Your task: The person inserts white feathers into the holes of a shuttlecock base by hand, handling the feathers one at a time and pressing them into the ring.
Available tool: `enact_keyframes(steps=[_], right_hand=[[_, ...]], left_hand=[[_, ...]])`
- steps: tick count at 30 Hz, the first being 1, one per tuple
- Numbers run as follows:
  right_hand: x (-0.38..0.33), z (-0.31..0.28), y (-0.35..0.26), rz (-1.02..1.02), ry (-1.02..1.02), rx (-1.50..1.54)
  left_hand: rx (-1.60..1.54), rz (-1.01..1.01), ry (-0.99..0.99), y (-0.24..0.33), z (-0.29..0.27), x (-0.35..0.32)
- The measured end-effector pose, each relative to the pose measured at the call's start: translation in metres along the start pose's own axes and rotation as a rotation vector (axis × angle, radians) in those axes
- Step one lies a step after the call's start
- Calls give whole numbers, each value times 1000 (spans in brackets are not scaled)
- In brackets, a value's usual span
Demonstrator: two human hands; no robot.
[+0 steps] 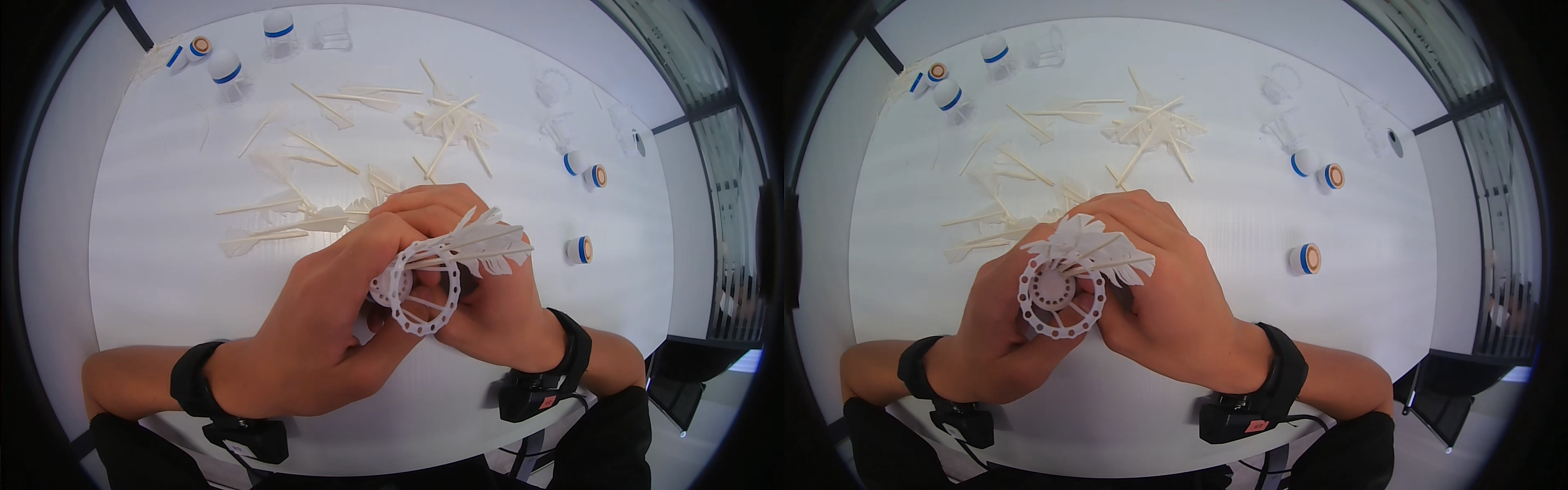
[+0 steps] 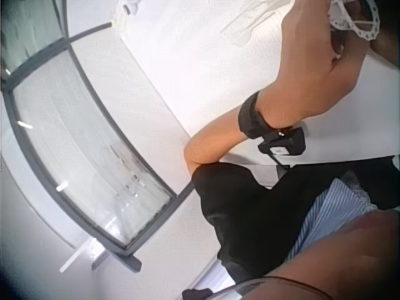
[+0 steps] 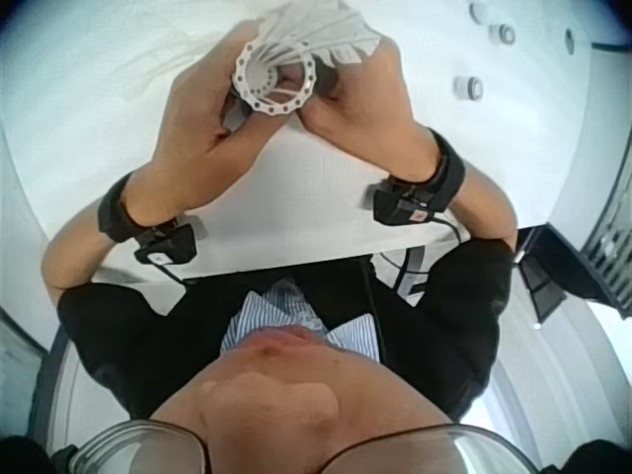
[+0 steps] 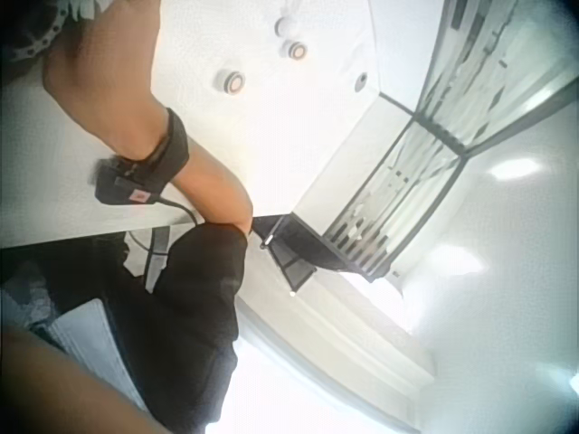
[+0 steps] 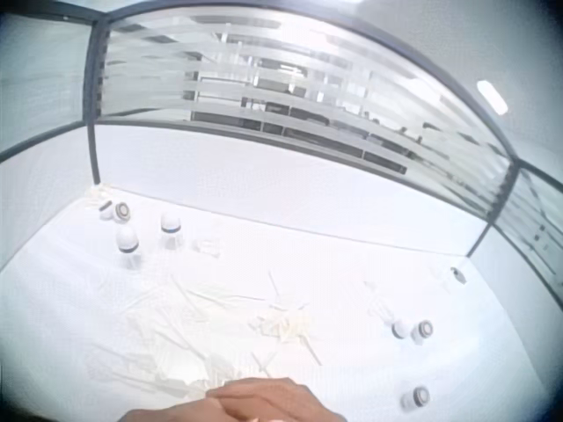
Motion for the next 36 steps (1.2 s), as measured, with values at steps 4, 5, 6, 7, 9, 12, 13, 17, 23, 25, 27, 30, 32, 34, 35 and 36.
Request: enact_keyframes(steps=[4, 5, 6, 7, 9, 12, 13, 17, 23, 25, 27, 30, 32, 34, 35, 36], right_hand=[[0, 1, 0, -6, 8, 3], [0, 1, 0, -11, 7, 1], [0, 1, 0, -10, 7, 0], [0, 1, 0, -4, 10, 2], [0, 1, 0, 2, 8, 5], [0, 1, 0, 1, 4, 2], [0, 1, 0, -2, -3, -10], [0, -1, 0, 12, 27, 20], [1, 2, 1, -4, 73, 49], [1, 1, -1, 9, 81, 69], [1, 1, -1, 25, 95, 91], [1, -1, -1, 35, 103, 95], [1, -3, -1, 41, 94, 107], [0, -4, 0, 53, 85, 119], [1, -4, 0, 43, 94, 142], [1, -5, 1, 34, 103, 162]], left_hand=[[-8, 1, -7, -1, 0, -1], [-6, 10, -7, 0, 0, -1], [-7, 10, -8, -1, 1, 0], [-18, 25, -7, -1, 1, 0], [-30, 40, -5, -1, 1, 1], [-25, 35, -5, -1, 1, 0], [-22, 33, -3, 0, 1, 0], [-14, 10, 6, 2, 1, 0], [-2, 44, 26, -1, 0, 1], [-20, 37, 31, 1, 0, 0], [-69, 35, 31, 3, 1, 0], [-62, 29, 22, 2, 2, 2], [-52, 27, 29, 3, 2, 1], [-44, 25, 29, 4, 1, 0], [-24, 31, 31, 4, 0, -1], [-4, 40, 32, 4, 0, -1]])
Point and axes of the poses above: each hand's wrist, its own x-axis towards the middle knuckle, its own z-axis out of the palm, y = z × x, the point moved 4 cm from there along x, towards the middle knuckle, and after that the axes turned 15 degrees about -z, right-handed, at the moved point
